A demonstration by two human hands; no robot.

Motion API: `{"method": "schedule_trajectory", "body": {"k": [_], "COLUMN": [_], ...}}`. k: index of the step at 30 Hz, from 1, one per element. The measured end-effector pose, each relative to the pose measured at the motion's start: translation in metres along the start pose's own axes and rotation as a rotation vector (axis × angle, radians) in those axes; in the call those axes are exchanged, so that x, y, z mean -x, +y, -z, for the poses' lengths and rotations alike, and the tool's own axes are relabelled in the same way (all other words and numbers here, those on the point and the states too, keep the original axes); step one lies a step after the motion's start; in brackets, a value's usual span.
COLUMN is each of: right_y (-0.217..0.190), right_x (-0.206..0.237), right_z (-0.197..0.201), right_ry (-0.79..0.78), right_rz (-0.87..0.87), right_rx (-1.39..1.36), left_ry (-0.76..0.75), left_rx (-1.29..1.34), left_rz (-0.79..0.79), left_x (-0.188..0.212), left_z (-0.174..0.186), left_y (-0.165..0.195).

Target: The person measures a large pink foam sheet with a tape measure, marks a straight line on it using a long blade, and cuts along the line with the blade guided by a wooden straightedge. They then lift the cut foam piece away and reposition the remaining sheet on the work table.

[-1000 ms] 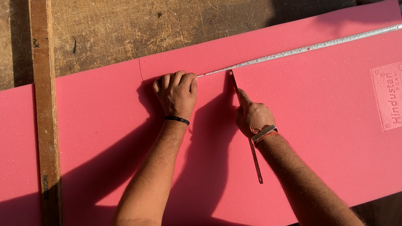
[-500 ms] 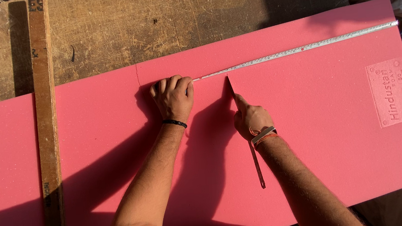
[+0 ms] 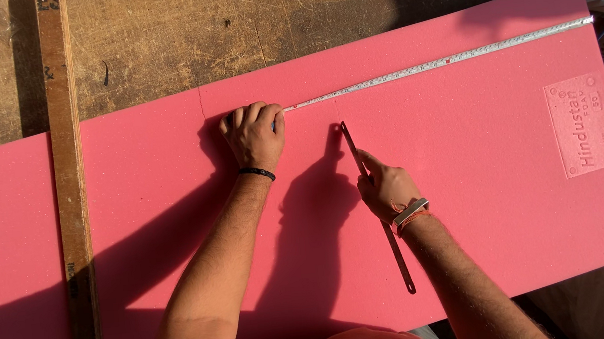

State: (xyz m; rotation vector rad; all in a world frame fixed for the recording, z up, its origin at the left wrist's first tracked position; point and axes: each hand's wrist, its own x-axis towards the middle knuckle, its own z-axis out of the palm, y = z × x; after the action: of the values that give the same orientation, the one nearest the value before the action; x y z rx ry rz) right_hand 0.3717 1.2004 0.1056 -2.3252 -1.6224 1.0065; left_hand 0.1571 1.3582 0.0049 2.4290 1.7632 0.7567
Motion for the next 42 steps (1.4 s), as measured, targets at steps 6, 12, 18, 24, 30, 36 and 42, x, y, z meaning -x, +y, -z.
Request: {"method": "schedule_trajectory", "body": {"k": [6,12,18,24,30,36,42], "right_y": [0.027,0.031,0.035,0.037,0.039,0.038,0.023], "right_x": [0.021,0.021,0.018,0.02,0.019,0.02,0.018], "right_z": [-0.019,-0.03,-0.026,-0.023,-0.026,-0.026,-0.019], "right_ry": [0.017,0.0,-0.022,-0.035,-0.023,-0.022,-0.03], "right_rz": [-0.141,-0.171,-0.133,-0.168,-0.104,-0.109,0.0], "right_rx": [-0.533,-0.61,-0.634,-0.651,-0.61,-0.577,-0.38], "left_ry": [-0.06,-0.218,-0.487,-0.6,-0.625,-0.572,-0.295], "left_rx": [0.107,0.113,0.114,0.071,0.057,0.027,0.025], "left_rz": [0.072,0.154,0.282,0.378,0.394,0.365,0.167], "left_x": [-0.009,-0.02,-0.03,-0.031,-0.031,-0.027,-0.003], "left_z": [0.008,0.025,0.051,0.07,0.074,0.069,0.048], "left_y": [0.002,0.014,0.033,0.044,0.048,0.033,0.024]}}
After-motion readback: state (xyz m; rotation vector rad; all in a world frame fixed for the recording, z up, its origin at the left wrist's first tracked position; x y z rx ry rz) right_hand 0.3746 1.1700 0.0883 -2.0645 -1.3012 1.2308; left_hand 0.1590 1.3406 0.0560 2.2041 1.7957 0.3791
